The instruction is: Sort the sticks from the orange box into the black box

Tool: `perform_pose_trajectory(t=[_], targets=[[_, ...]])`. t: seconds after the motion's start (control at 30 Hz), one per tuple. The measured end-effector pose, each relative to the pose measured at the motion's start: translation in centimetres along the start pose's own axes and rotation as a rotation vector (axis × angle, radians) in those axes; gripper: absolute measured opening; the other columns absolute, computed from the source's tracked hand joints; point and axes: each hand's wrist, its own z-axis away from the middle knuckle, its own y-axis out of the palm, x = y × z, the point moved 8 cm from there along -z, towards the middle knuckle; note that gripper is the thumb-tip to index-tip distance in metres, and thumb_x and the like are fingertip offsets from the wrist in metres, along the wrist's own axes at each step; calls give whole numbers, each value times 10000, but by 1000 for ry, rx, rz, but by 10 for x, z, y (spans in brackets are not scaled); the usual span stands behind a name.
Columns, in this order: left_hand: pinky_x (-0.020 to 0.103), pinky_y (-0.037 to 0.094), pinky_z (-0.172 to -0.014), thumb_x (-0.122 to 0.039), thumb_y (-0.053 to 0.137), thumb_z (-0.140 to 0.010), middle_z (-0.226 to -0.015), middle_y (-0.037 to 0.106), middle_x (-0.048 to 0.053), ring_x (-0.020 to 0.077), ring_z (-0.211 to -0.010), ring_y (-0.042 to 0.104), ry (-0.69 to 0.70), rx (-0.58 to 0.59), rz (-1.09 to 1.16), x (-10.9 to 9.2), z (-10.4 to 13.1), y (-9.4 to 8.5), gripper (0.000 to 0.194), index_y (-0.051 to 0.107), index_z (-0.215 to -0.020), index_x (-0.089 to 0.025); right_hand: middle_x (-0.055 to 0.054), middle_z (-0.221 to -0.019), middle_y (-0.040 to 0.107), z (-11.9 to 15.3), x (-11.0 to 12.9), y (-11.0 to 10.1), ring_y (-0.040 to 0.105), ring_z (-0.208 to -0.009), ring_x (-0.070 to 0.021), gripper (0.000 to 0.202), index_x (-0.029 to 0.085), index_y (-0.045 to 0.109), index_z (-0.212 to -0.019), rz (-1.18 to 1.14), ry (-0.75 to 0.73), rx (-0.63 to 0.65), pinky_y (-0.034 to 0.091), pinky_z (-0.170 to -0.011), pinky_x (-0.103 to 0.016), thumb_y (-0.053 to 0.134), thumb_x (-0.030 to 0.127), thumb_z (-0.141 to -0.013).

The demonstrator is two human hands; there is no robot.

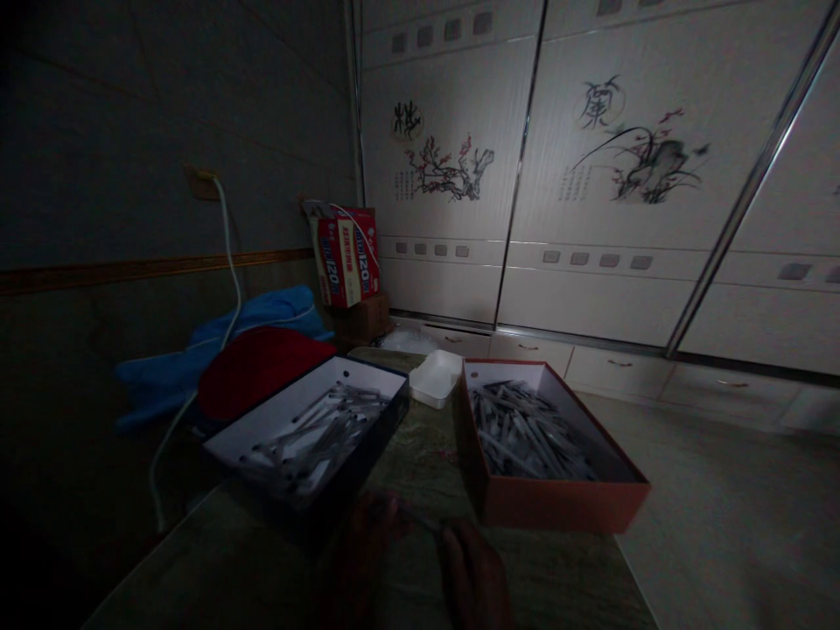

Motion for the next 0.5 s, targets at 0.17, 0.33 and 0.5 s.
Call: perform_pose_trajectory(t=[0.17, 0.33, 0.5], targets=[[350, 569, -587, -361, 833, -449, -682, 672, 34, 216, -639, 671, -2, -2, 7, -3, 3, 1, 392, 594, -685, -159, -73, -865, 740, 0, -6, 5, 680, -785, -224, 524, 229, 704, -843, -1, -14, -15, 522, -716, -275, 393, 651, -824], [336, 567, -569, -287, 825, -471, -705, 668, 17, 217, -663, 673, -23, -55, 18, -5, 6, 0, 364, 573, -708, -176, -91, -952, 734, 6, -15, 4, 669, -883, -255, 560, 223, 703, -909, 42, 18, -90, 514, -792, -324, 386, 675, -811], [357, 563, -571, -289, 834, -449, -692, 662, 10, 220, -627, 670, -38, -71, 36, 2, 1, -1, 411, 560, -738, -184, -83, -967, 733, 7, -9, 0, 673, -902, -253, 509, 250, 707, -908, 58, -64, -100, 515, -816, -319, 401, 647, -821]])
